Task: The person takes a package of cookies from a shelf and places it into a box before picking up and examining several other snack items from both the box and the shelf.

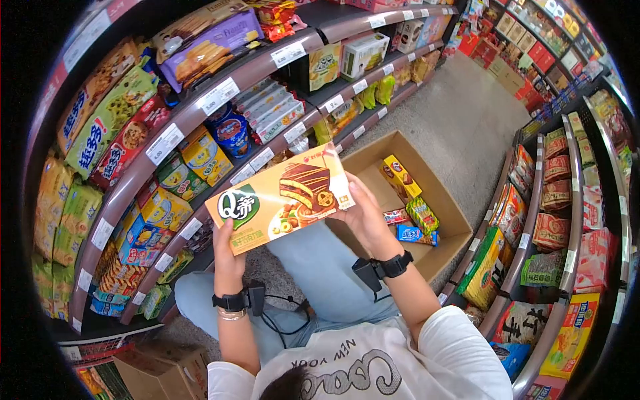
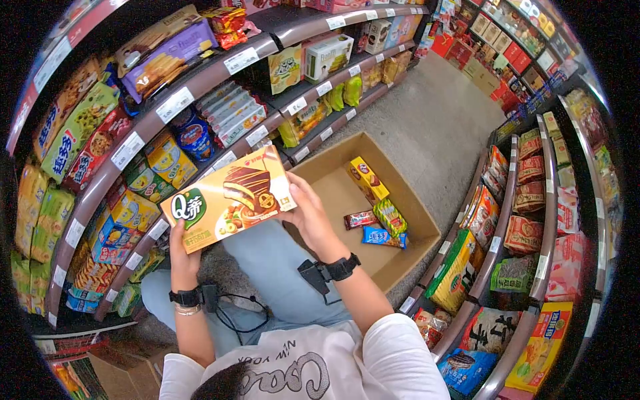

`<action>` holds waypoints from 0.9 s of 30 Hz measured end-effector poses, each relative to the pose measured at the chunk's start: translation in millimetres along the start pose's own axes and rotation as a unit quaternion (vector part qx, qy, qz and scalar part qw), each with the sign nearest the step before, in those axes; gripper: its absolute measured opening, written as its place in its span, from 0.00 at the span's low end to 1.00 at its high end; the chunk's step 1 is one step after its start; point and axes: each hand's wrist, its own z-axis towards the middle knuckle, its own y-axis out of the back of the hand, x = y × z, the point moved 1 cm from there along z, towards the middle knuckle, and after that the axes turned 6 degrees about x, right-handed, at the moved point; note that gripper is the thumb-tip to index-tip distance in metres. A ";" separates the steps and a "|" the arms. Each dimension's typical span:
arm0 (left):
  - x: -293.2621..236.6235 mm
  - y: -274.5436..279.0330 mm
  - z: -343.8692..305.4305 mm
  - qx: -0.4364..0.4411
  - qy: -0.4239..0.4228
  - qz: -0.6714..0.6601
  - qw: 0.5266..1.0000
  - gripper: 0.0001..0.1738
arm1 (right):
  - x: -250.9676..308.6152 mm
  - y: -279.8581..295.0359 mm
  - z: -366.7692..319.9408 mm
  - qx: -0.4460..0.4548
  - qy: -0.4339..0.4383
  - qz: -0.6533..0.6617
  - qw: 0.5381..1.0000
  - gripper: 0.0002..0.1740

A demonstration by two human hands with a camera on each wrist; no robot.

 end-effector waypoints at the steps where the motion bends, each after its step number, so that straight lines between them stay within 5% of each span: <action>1: 0.7 5.1 0.1 -0.010 -0.005 0.000 1.000 0.25 | -0.5 -2.1 2.6 -0.006 -0.009 0.018 1.000 0.27; 8: -5.5 35.0 2.9 -0.084 -0.001 0.012 0.996 0.28 | -31.4 7.2 63.2 0.040 -0.083 -0.026 0.995 0.25; 10: -16.0 32.6 3.0 -0.059 -0.007 0.076 0.995 0.32 | -32.3 6.1 90.8 0.094 -0.069 -0.109 0.987 0.28; 12: -22.4 50.2 4.8 -0.004 0.004 0.135 0.991 0.37 | -25.8 13.4 115.1 0.162 -0.174 -0.118 0.964 0.34; 17: -51.4 29.0 22.5 -0.006 0.117 0.137 0.984 0.40 | -0.4 26.5 169.3 0.310 -0.234 -0.219 0.895 0.40; 27: -32.5 -2.8 59.4 -0.059 0.045 0.108 0.991 0.40 | 45.8 21.5 233.2 0.357 -0.251 -0.266 0.860 0.41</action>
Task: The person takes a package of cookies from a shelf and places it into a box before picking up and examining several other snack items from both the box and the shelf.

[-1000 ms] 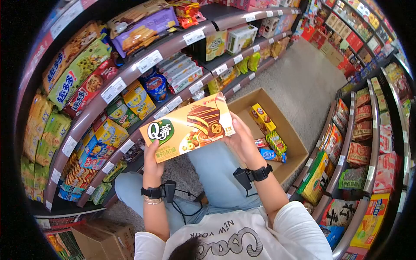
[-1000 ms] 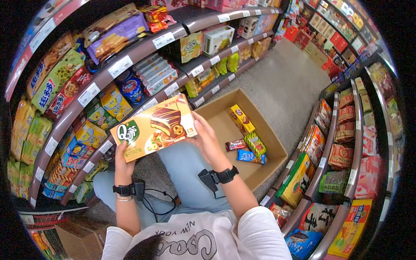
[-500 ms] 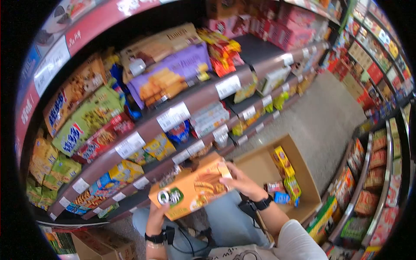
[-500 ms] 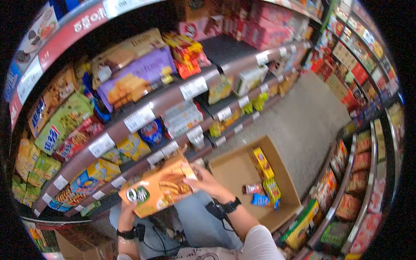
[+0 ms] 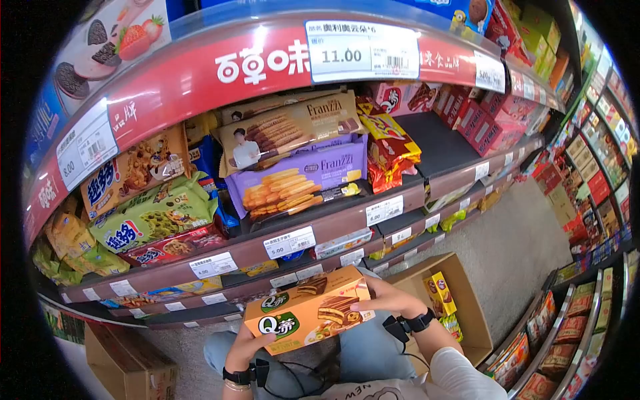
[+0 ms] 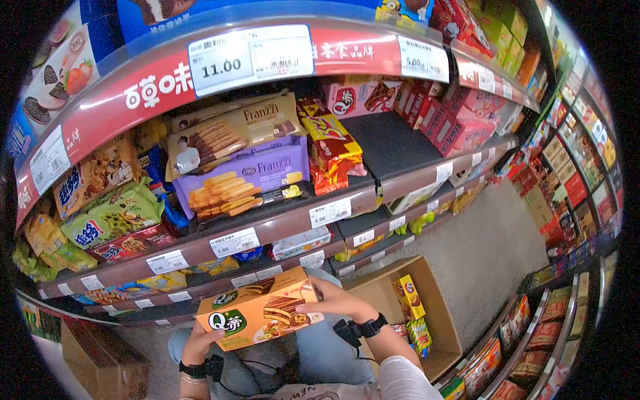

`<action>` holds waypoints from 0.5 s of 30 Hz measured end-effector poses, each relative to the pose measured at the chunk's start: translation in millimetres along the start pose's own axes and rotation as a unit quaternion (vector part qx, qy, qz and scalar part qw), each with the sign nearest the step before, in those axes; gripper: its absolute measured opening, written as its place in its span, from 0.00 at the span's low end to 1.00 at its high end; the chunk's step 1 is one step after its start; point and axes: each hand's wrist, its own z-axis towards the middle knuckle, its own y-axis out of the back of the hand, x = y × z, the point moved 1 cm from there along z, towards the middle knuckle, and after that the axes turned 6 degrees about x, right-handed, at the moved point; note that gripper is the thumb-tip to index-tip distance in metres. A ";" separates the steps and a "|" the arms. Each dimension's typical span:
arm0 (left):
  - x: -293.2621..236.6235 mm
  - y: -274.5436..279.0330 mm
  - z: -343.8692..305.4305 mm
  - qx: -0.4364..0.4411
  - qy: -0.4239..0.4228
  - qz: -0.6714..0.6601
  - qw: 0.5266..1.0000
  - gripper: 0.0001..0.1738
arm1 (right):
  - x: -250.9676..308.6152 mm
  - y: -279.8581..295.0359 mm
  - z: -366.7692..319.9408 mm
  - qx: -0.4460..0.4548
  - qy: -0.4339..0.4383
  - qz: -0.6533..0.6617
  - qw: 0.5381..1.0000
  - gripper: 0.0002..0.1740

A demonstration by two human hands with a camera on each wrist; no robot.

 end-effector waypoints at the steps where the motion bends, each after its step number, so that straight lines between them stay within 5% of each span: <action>1: -1.1 -5.5 3.8 0.005 -0.002 -0.003 1.000 0.40 | 3.4 5.6 -2.9 0.004 -0.008 -0.008 1.000 0.41; 11: 5.5 -95.4 49.2 0.044 -0.090 0.053 0.994 0.47 | -3.0 76.5 -74.8 -0.094 0.024 0.013 0.995 0.38; 15: -3.3 -156.4 74.6 0.059 -0.143 0.265 0.952 0.55 | 7.8 108.8 -117.5 -0.168 0.148 0.000 0.975 0.34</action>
